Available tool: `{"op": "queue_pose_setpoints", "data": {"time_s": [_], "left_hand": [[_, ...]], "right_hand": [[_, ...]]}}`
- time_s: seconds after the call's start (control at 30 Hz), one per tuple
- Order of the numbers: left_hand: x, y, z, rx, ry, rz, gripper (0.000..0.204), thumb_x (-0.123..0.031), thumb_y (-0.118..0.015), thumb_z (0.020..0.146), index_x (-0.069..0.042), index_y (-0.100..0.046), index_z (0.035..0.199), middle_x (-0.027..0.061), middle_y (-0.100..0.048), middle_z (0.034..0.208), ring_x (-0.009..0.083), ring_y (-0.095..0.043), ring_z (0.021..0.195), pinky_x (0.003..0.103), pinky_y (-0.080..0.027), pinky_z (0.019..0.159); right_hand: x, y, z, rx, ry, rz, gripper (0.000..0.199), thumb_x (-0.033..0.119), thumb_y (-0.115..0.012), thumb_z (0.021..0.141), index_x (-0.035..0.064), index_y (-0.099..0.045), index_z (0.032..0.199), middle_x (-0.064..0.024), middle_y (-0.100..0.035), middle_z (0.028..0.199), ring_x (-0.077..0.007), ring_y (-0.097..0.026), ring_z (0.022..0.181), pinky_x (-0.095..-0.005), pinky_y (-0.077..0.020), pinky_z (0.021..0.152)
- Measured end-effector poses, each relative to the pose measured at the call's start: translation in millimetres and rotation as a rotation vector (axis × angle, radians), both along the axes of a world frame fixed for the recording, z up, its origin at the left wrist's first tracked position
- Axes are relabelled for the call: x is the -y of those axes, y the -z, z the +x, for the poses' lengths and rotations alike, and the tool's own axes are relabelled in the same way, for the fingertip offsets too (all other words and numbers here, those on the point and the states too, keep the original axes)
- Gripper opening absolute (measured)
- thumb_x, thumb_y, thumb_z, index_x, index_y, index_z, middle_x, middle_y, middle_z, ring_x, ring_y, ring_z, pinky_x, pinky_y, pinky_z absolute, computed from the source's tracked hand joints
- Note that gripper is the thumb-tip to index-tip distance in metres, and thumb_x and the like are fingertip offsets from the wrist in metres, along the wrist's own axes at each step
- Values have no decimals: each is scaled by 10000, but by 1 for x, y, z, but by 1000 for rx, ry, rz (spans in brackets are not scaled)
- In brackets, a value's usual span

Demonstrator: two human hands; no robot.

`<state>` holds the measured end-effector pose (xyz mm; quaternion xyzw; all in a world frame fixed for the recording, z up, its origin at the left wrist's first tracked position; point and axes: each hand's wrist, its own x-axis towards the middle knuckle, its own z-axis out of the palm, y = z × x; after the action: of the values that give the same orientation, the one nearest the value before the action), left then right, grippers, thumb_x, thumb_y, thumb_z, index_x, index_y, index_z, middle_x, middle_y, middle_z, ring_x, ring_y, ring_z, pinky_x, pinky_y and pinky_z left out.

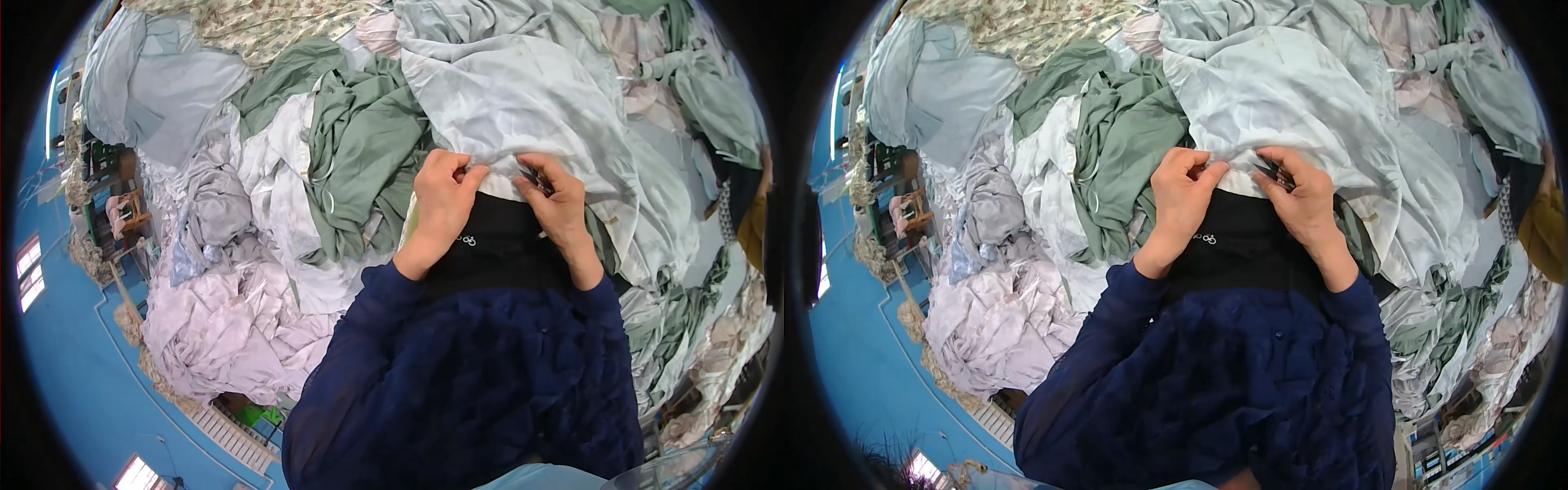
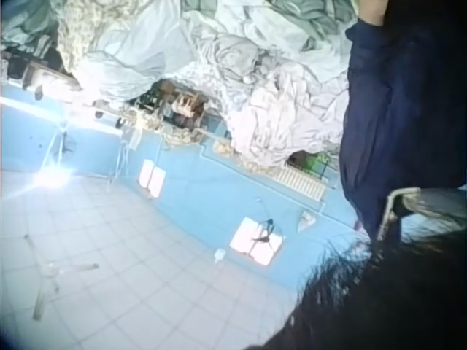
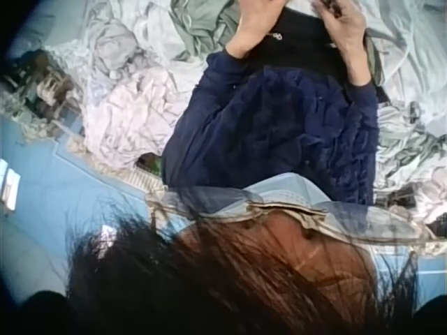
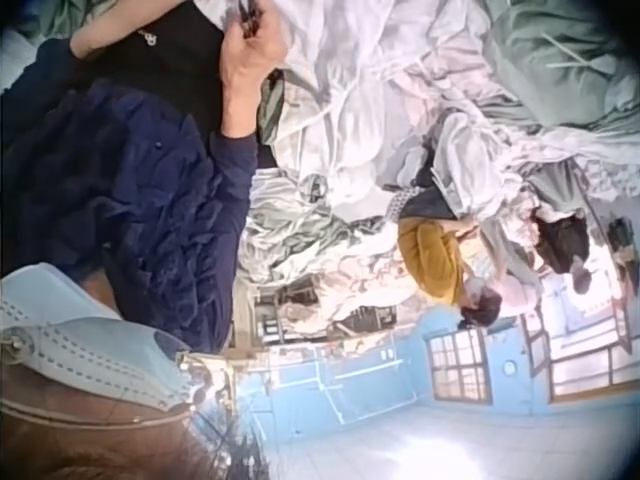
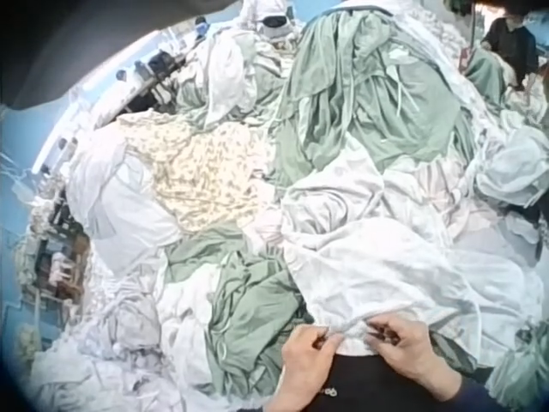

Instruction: Trimming loose threads from fabric pieces using snips in a factory setting.

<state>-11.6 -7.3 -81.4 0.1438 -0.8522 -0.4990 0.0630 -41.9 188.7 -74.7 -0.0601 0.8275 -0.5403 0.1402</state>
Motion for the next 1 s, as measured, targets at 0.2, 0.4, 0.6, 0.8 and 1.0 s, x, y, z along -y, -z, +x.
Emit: {"op": "queue_pose_setpoints", "data": {"time_s": [0.2,0.4,0.6,0.8,1.0], "left_hand": [[12,7,0,-73,17,-29,125,-57,-768,834,27,-675,833,84,-610,710,192,-640,631,337,-510,588],[48,14,14,108,-126,242,169,-79,-731,908,19,-645,800,67,-635,712,118,-588,533,282,-449,489],[99,40,17,-16,-260,-99,181,-125,-702,951,-11,-618,838,0,-598,706,86,-551,590,257,-450,537],[62,26,4,-79,258,30,225,-43,-689,896,-23,-698,1121,74,-700,1092,177,-649,928,291,-510,781],[38,17,-18,-90,397,152,284,-8,-676,891,-19,-701,1173,89,-685,1193,174,-660,1005,290,-519,823]], "right_hand": [[6,-5,-2,-302,-58,21,352,17,-812,785,30,-705,1120,-35,-680,893,-129,-604,704,-261,-485,661],[3,-3,0,-364,-206,138,262,20,-818,740,43,-684,964,-75,-567,775,-228,-576,649,-329,-463,594],[-1,-4,0,-351,-150,125,207,-57,-743,768,29,-633,921,-100,-559,789,-255,-557,657,-327,-449,609],[-14,-17,-6,-491,-19,71,213,-97,-696,794,15,-591,942,-129,-615,918,-261,-561,746,-288,-453,679],[-52,-38,-10,-446,105,-63,111,1,-686,929,9,-579,903,-101,-652,931,-153,-531,728,-266,-432,650]]}}
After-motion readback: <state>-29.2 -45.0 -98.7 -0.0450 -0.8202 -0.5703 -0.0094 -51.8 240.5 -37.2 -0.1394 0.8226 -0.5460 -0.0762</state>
